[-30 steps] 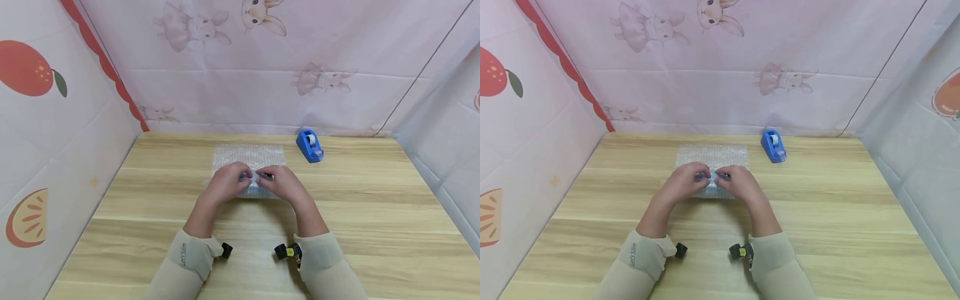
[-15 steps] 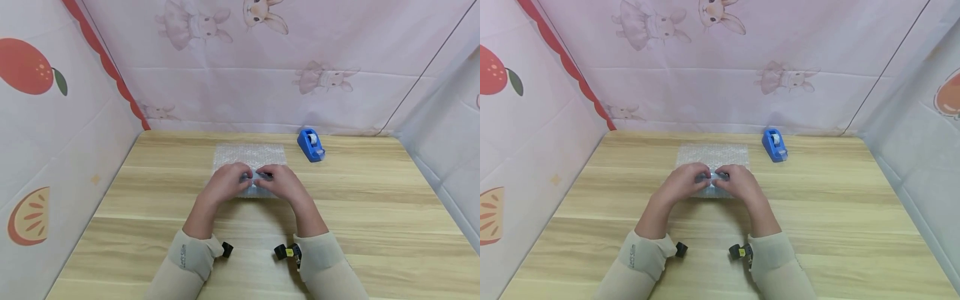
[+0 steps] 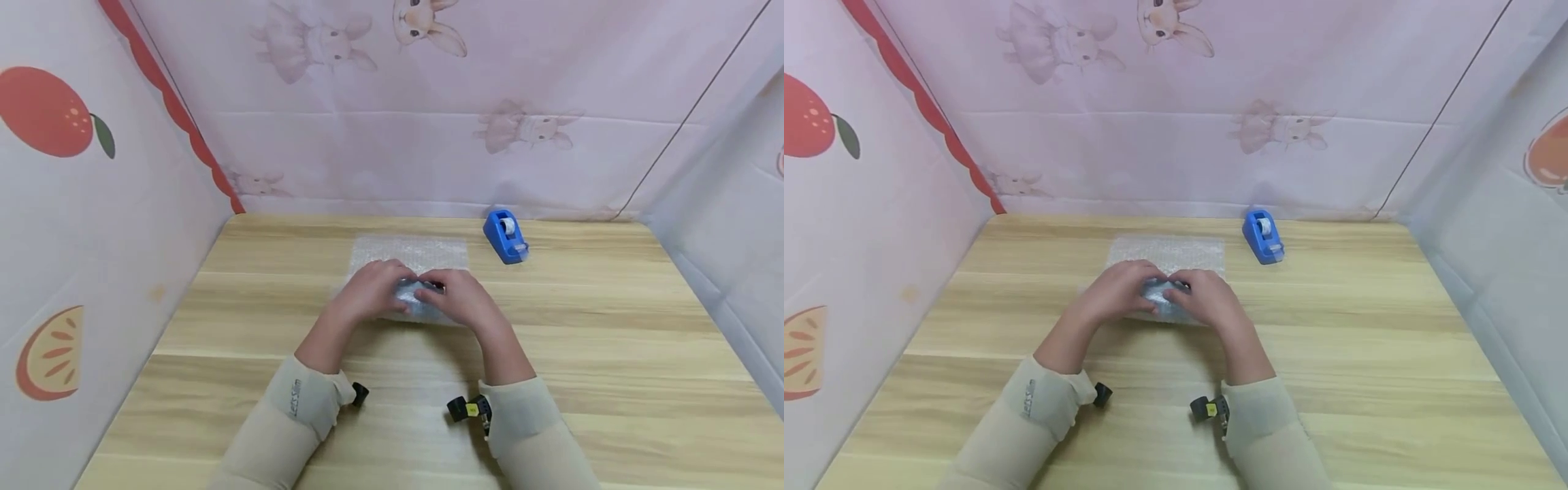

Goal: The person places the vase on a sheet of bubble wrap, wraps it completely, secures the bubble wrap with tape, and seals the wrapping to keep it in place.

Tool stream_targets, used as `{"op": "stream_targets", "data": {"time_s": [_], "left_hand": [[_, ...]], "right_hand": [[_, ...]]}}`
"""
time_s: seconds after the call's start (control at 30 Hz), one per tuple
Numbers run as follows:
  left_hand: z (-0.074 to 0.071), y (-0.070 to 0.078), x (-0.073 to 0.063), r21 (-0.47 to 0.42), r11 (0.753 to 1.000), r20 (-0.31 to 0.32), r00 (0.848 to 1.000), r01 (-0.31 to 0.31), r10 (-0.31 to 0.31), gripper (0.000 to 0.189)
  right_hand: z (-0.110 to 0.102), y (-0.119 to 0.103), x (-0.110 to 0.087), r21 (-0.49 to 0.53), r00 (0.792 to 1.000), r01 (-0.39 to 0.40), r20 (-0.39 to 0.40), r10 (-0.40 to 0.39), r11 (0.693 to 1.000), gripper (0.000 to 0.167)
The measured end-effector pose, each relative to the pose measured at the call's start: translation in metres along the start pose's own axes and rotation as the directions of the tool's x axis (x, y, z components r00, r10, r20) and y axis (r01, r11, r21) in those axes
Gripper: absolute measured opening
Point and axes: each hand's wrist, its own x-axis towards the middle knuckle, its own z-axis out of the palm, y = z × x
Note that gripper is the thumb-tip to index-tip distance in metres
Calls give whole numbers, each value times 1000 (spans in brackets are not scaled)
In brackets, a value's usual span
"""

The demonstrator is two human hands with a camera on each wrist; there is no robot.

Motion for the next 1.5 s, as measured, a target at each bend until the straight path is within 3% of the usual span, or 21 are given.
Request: {"op": "stream_targets", "data": {"time_s": [0.13,0.27,0.4,0.5,0.77,0.93,1.07,1.17,1.33,1.4,1.5], "left_hand": [[-3,-8,5,-42,999,30,1000,12,-10,52],[-4,-13,11,-129,990,55,997,55,-48,56],[-6,-16,15,-239,958,115,985,155,-131,75],[-8,-16,17,-273,939,157,973,209,-171,86],[-14,-18,24,-289,929,218,961,231,-171,93],[-16,-28,27,-360,899,274,949,250,-155,90],[-19,-33,30,-372,893,308,941,254,-139,81],[-21,-35,31,-352,905,311,942,240,-129,81],[-20,-36,34,-320,919,306,943,230,-129,100],[-20,-35,34,-317,924,291,949,214,-120,103],[-24,-30,33,-251,956,239,966,155,-94,104]], "right_hand": [[1,-4,1,-50,999,28,23,-27,998,48],[4,-8,-1,-186,998,68,25,-65,980,77],[8,-16,-3,-354,996,84,30,-78,932,103],[12,-22,-3,-454,994,106,55,-91,885,110],[23,-23,2,-584,990,135,103,-92,800,128],[29,-22,7,-587,992,117,107,-67,801,126],[30,-24,13,-592,993,104,114,-45,799,117],[28,-25,18,-589,991,93,130,-20,802,114],[24,-24,25,-550,984,97,180,4,830,109],[22,-24,27,-528,979,94,203,17,844,107],[19,-25,30,-507,972,89,230,35,858,103]]}}
